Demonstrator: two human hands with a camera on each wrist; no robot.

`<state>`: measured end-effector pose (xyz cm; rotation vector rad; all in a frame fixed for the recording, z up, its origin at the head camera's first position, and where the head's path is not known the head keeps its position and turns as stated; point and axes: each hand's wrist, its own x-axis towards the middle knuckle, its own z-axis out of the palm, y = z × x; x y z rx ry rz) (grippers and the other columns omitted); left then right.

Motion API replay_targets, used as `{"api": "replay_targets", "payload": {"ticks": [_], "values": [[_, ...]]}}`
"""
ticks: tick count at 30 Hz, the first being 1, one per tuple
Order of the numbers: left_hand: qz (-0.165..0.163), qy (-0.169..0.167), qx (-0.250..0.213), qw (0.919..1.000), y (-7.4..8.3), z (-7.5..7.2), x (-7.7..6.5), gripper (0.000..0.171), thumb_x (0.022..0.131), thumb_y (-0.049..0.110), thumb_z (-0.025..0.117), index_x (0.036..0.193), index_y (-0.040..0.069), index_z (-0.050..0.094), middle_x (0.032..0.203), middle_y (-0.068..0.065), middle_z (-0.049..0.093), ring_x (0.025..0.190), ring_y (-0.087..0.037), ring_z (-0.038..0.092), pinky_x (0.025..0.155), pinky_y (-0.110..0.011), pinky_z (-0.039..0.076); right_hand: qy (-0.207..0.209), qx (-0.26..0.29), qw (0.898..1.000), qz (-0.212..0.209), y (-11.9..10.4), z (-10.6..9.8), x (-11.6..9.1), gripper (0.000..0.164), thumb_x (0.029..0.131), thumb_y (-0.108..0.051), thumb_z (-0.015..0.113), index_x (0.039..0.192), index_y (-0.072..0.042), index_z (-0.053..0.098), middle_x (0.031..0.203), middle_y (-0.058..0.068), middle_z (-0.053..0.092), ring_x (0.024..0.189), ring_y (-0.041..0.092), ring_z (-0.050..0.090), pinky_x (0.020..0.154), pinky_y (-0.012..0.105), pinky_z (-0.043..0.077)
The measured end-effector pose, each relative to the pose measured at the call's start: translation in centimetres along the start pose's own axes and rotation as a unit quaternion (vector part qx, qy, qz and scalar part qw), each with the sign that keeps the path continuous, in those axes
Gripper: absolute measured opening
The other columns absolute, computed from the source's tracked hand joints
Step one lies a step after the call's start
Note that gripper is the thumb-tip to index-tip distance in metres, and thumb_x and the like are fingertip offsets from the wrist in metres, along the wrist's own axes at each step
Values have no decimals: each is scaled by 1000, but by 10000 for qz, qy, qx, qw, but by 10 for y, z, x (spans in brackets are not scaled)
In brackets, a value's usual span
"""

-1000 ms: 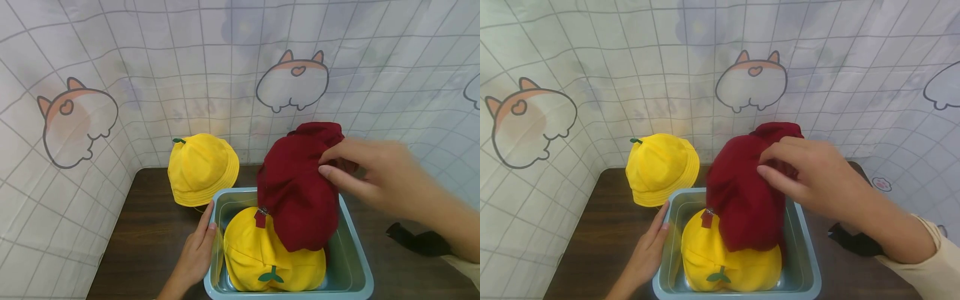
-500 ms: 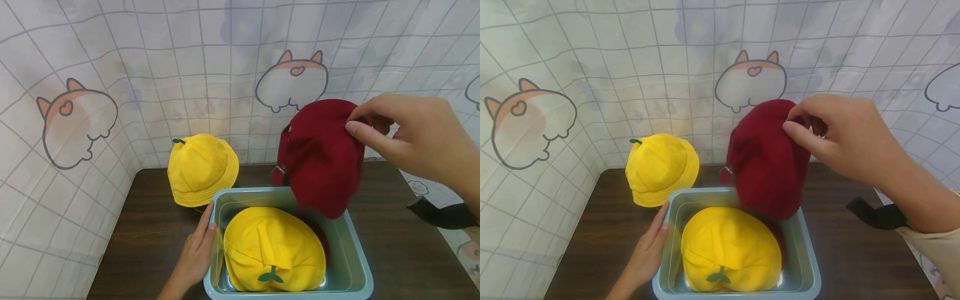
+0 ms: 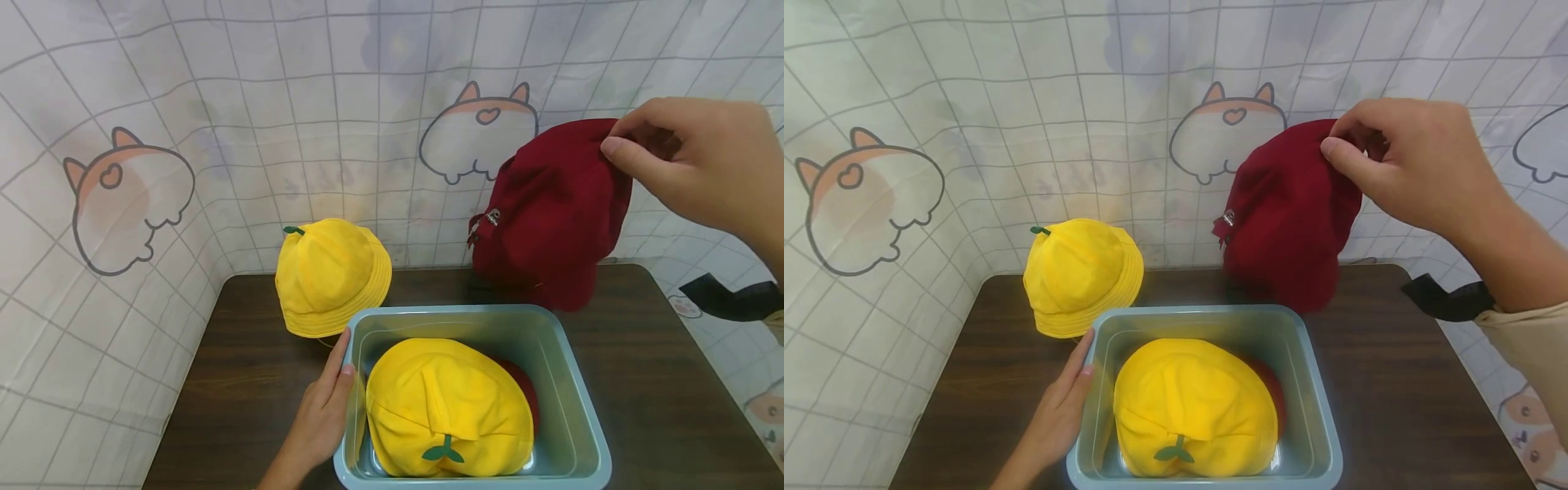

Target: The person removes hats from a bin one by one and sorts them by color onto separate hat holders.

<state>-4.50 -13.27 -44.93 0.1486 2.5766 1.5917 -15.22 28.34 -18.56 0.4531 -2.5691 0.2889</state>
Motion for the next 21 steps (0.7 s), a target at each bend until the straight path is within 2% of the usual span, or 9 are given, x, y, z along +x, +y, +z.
{"api": "replay_targets", "payload": {"ticks": [5, 11, 14, 18, 21], "values": [[-23, 28, 19, 10000, 0, 0, 0, 51, 111, 44, 34, 160, 48, 19, 157, 3, 47, 135, -21, 53, 110, -56, 41, -89, -176, 9997, -125, 15, 5, 13, 31, 101, -24, 59, 112, 3, 70, 94, 26, 70, 78, 34, 56, 64, 3, 26], [-59, 30, 67, 10000, 0, 0, -1, 51, 112, 45, 34, 160, 49, 20, 157, 3, 48, 133, -22, 53, 110, -56, 42, -192, -192, 9993, -238, 27, 16, 26, 32, 101, -25, 59, 113, 2, 71, 94, 25, 70, 79, 32, 54, 63, 3, 28], [-68, 30, 83, 9999, 1, 0, -1, 51, 112, 44, 33, 160, 49, 20, 156, 2, 49, 133, -21, 54, 110, -55, 42, -289, -212, 9990, -252, 29, 23, 33, 31, 101, -25, 59, 112, 1, 71, 93, 24, 70, 80, 31, 53, 63, 13, 36], [-72, 40, 77, 9999, 2, 0, -1, 51, 112, 43, 34, 160, 49, 20, 156, 3, 49, 132, -20, 54, 110, -55, 42, -467, -183, 9985, -235, 29, 35, 42, 29, 101, -25, 58, 110, -1, 71, 91, 21, 70, 81, 31, 55, 64, 33, 44], [-93, 15, 58, 9999, 3, 0, -1, 50, 112, 44, 33, 160, 49, 19, 157, 5, 47, 133, -19, 54, 110, -54, 42, -621, -103, 9978, -223, 29, 45, 47, 28, 101, -25, 57, 108, -2, 71, 88, 19, 69, 81, 30, 55, 63, 38, 45]]}}
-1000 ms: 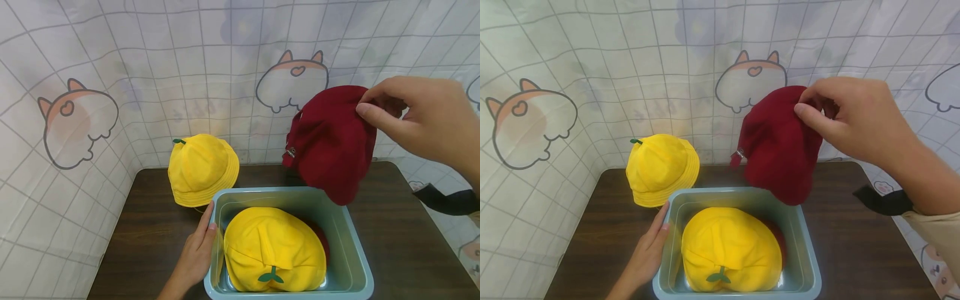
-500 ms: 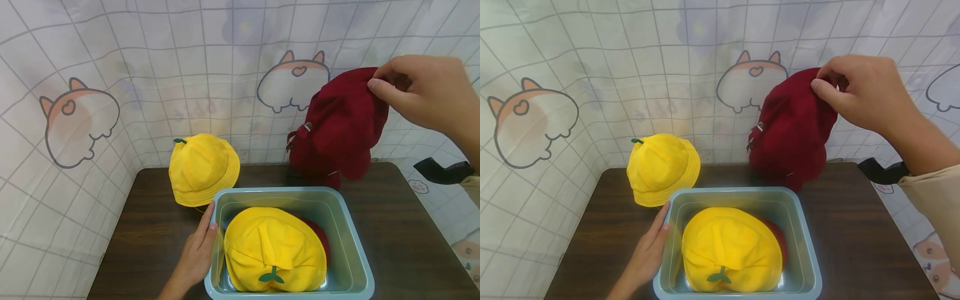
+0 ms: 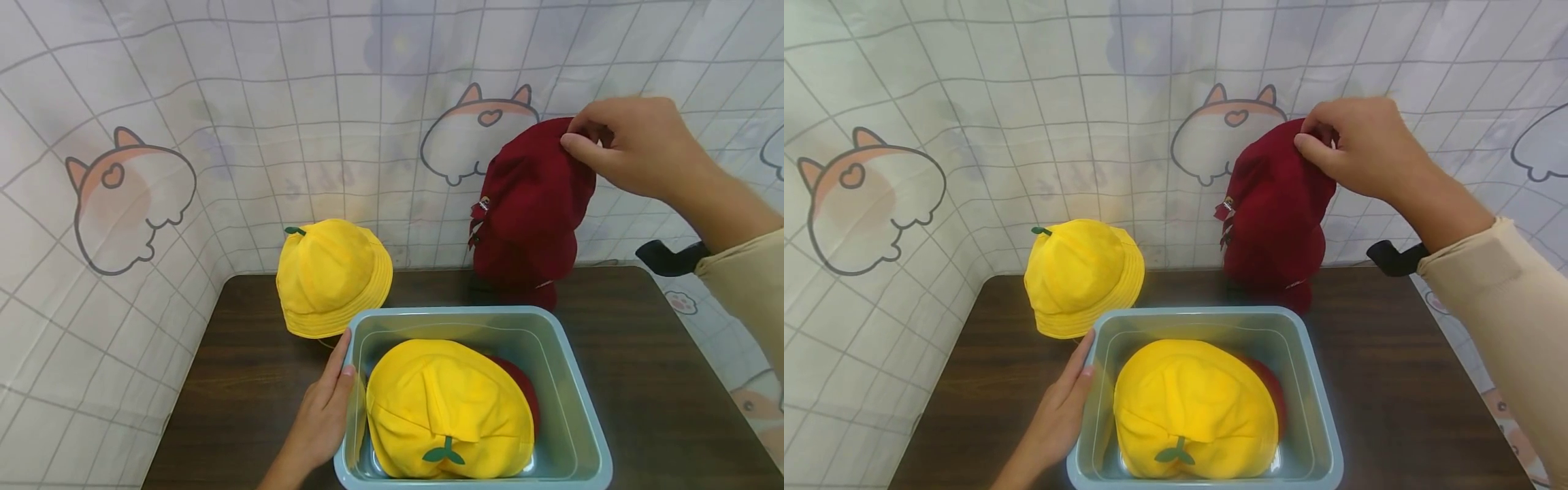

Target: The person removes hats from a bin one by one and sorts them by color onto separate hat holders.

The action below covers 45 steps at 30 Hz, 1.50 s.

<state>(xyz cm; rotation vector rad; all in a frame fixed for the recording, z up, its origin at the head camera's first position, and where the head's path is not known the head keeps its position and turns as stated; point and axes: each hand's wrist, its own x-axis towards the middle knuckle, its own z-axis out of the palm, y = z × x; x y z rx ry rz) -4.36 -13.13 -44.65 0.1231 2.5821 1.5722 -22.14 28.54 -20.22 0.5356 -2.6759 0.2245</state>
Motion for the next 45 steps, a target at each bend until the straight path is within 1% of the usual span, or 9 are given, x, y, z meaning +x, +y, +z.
{"api": "replay_targets", "payload": {"ticks": [5, 10, 18, 22, 29, 38, 45], "values": [[-29, -63, -75, 9999, 2, 0, -1, 50, 112, 45, 32, 159, 50, 18, 159, 6, 44, 135, -20, 52, 111, -54, 41, -127, 43, 9999, -70, 3, 13, 6, 27, 101, -26, 57, 107, -3, 71, 83, 14, 67, 77, 27, 54, 61, 37, 44], [-41, -81, -144, 9999, 2, 0, -1, 50, 112, 45, 33, 159, 50, 19, 161, 6, 41, 139, -20, 50, 113, -55, 40, -265, 71, 9996, -86, 3, 22, 9, 27, 101, -26, 58, 107, -3, 71, 82, 15, 67, 76, 28, 56, 61, 35, 47], [-62, -109, -180, 9998, 2, 0, -2, 50, 111, 45, 33, 159, 51, 19, 161, 6, 40, 139, -21, 50, 113, -55, 40, -549, 184, 9983, 61, 3, 35, 10, 29, 102, -28, 57, 108, -3, 71, 80, 13, 67, 74, 26, 59, 59, 34, 48], [-51, -126, -187, 9997, 2, -1, -2, 50, 112, 45, 33, 159, 51, 18, 162, 7, 39, 139, -21, 49, 114, -56, 39, -662, 172, 9976, 57, 5, 42, 8, 27, 102, -27, 58, 108, -3, 70, 78, 11, 66, 73, 26, 59, 59, 34, 48], [-38, -128, -194, 9997, 2, -1, -2, 50, 112, 44, 33, 159, 50, 19, 162, 7, 39, 139, -21, 49, 114, -56, 39, -586, 114, 9981, -129, 11, 55, 2, 23, 101, -24, 60, 102, -4, 71, 73, 8, 62, 70, 24, 56, 61, 37, 44], [-57, -88, -204, 9997, 0, 1, -2, 50, 111, 45, 34, 159, 50, 20, 161, 6, 41, 137, -20, 51, 113, -55, 39, -724, 141, 9972, 92, 21, 68, -7, 23, 100, -25, 60, 102, -4, 71, 74, 8, 63, 71, 25, 56, 61, 37, 46], [-36, -102, -179, 9998, 0, 0, -1, 50, 111, 45, 33, 159, 50, 19, 162, 8, 38, 139, -19, 48, 115, -56, 37, -799, 160, 9965, 182, 25, 75, -13, 21, 100, -24, 61, 100, -5, 70, 74, 8, 63, 71, 25, 57, 60, 36, 47]]}}
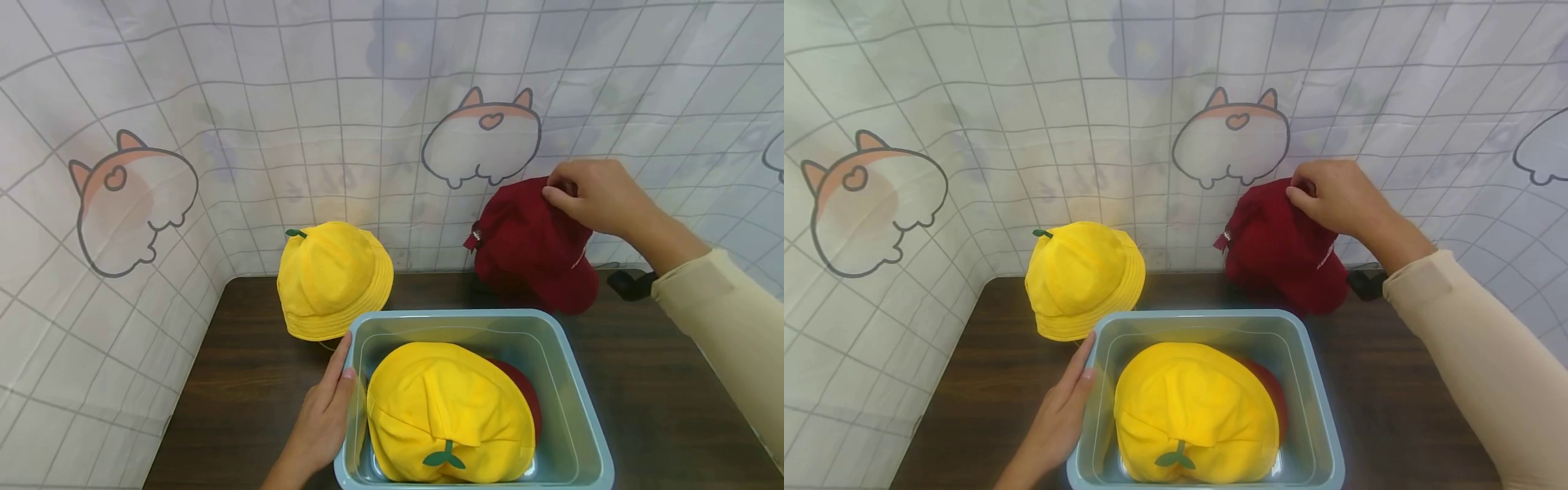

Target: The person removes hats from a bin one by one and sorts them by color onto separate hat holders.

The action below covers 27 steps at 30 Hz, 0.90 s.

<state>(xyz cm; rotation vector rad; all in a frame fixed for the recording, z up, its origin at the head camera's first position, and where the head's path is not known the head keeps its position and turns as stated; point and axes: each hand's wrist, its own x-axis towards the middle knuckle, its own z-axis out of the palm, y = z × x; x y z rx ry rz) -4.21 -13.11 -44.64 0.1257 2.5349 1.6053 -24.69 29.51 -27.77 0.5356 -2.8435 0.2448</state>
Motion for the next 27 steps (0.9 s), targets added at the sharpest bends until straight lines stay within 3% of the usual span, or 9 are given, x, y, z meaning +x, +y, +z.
{"api": "replay_targets", "payload": {"ticks": [18, 27], "values": [[-19, 100, 142, 9998, -2, 1, 0, 50, 112, 45, 33, 159, 49, 20, 159, 7, 44, 136, -17, 52, 113, -55, 40, -144, 181, 9996, 167, 6, 13, -10, 23, 101, -25, 60, 104, -5, 70, 81, 10, 68, 75, 26, 58, 63, 38, 50], [-11, 52, 77, 10000, -1, 1, 1, 50, 112, 45, 33, 159, 49, 19, 161, 6, 41, 137, -20, 51, 112, -55, 40, 0, 144, 9999, -74, 13, 13, -14, 21, 101, -23, 59, 100, -5, 70, 80, 8, 66, 74, 24, 57, 64, 39, 46]]}}
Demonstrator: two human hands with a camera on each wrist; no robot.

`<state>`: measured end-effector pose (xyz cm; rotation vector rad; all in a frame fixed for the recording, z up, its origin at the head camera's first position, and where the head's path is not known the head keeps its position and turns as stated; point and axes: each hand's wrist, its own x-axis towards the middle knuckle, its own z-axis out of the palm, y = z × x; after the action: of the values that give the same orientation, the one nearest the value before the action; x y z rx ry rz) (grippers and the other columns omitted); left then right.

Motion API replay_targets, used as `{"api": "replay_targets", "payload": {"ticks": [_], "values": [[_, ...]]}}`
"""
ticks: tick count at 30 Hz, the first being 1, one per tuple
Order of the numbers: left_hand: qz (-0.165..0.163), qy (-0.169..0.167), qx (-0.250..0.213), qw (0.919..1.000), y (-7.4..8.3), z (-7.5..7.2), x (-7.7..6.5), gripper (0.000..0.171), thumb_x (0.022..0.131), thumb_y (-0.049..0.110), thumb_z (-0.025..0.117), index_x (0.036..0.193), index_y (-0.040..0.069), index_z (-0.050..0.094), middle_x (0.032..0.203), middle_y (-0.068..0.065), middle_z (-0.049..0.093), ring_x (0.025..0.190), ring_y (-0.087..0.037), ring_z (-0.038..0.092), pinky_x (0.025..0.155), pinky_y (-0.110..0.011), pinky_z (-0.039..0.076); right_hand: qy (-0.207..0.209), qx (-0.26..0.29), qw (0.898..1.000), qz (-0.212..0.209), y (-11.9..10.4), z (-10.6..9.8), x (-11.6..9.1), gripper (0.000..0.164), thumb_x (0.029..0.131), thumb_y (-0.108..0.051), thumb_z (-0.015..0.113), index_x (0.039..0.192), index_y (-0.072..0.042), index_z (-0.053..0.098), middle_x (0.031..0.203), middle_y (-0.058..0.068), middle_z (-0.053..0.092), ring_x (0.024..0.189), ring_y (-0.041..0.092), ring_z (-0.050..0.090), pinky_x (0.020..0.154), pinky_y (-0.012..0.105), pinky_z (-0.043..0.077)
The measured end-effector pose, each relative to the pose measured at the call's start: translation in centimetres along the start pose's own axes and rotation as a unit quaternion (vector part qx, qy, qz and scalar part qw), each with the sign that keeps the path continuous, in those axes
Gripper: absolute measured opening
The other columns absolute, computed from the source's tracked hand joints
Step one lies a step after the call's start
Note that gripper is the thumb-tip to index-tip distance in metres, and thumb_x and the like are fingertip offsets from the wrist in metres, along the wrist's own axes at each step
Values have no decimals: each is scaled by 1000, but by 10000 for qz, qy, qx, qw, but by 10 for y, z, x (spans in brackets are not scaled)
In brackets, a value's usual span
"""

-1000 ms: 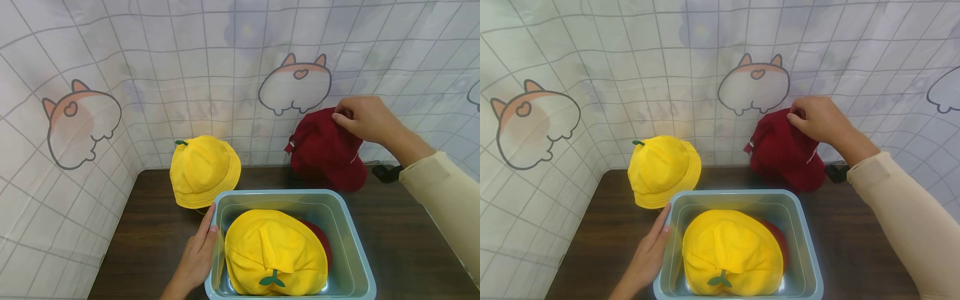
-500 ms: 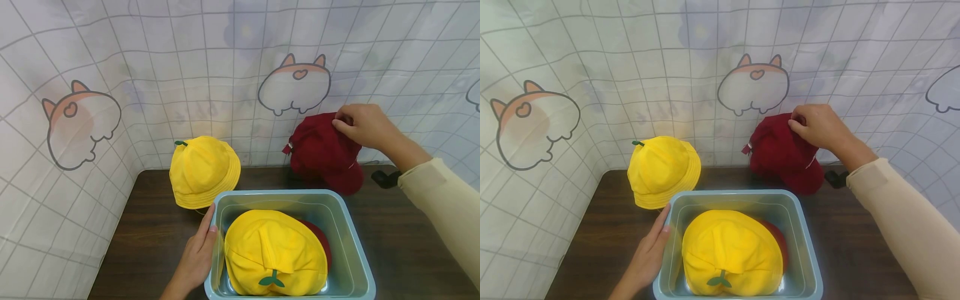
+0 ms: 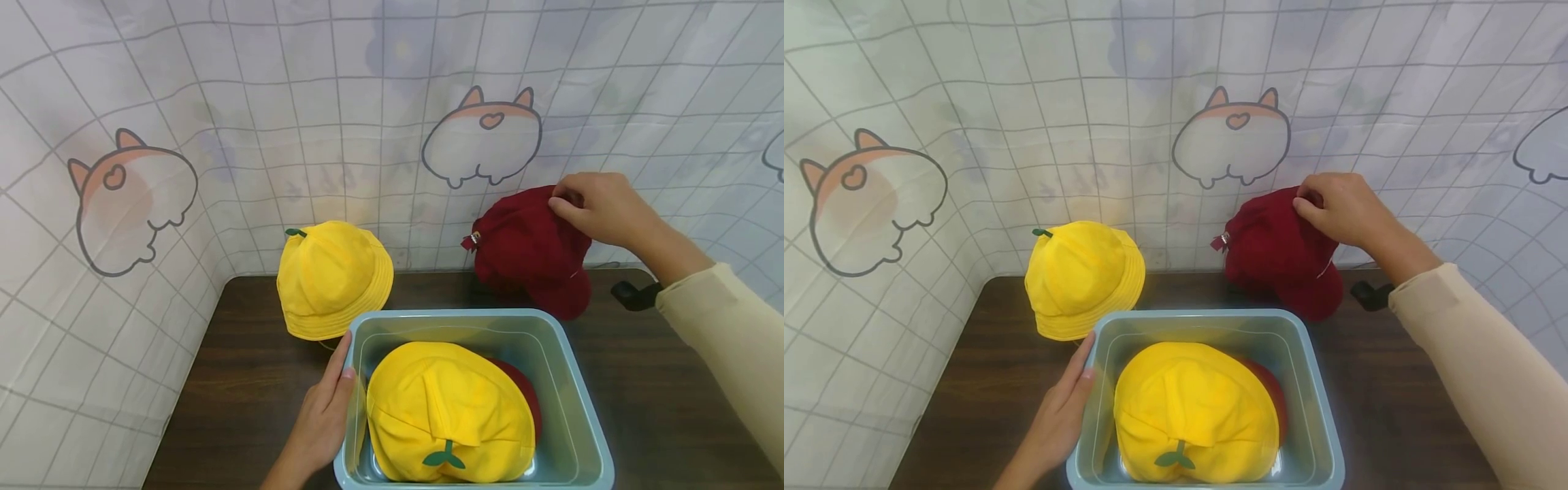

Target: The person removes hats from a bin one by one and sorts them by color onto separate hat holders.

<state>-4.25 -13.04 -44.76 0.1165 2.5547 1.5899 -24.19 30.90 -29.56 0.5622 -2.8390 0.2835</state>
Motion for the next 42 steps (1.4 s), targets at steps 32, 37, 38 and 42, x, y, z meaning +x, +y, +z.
{"api": "replay_targets", "payload": {"ticks": [32, 37, 38, 42], "values": [[24, 6, 58, 10000, 0, 0, 1, 50, 112, 45, 33, 159, 50, 18, 160, 5, 43, 136, -20, 52, 112, -56, 40, 72, 607, 9981, 84, 6, 36, -24, 34, 99, -25, 67, 121, -2, 58, 89, 11, 62, 79, 24, 54, 67, 39, 48], [17, -22, -34, 10000, -1, -1, 0, 50, 112, 45, 33, 159, 50, 19, 162, 8, 39, 139, -20, 49, 114, -57, 38, -4, 681, 9972, 298, 4, 43, -25, 42, 99, -30, 65, 126, 0, 52, 101, 16, 62, 88, 28, 55, 73, 46, 49], [20, -27, -50, 10000, -1, -1, 0, 50, 112, 45, 33, 159, 50, 19, 162, 8, 38, 140, -20, 48, 115, -57, 37, -14, 698, 9970, 340, 3, 43, -25, 44, 99, -31, 65, 127, 0, 51, 102, 17, 61, 88, 29, 55, 74, 47, 49], [22, -22, -74, 10000, -1, -1, 0, 50, 112, 44, 33, 159, 50, 19, 162, 8, 38, 139, -20, 49, 114, -56, 38, -96, 818, 9949, 582, 1, 44, -27, 51, 99, -35, 64, 132, 0, 48, 112, 21, 60, 95, 33, 55, 80, 52, 51]]}}
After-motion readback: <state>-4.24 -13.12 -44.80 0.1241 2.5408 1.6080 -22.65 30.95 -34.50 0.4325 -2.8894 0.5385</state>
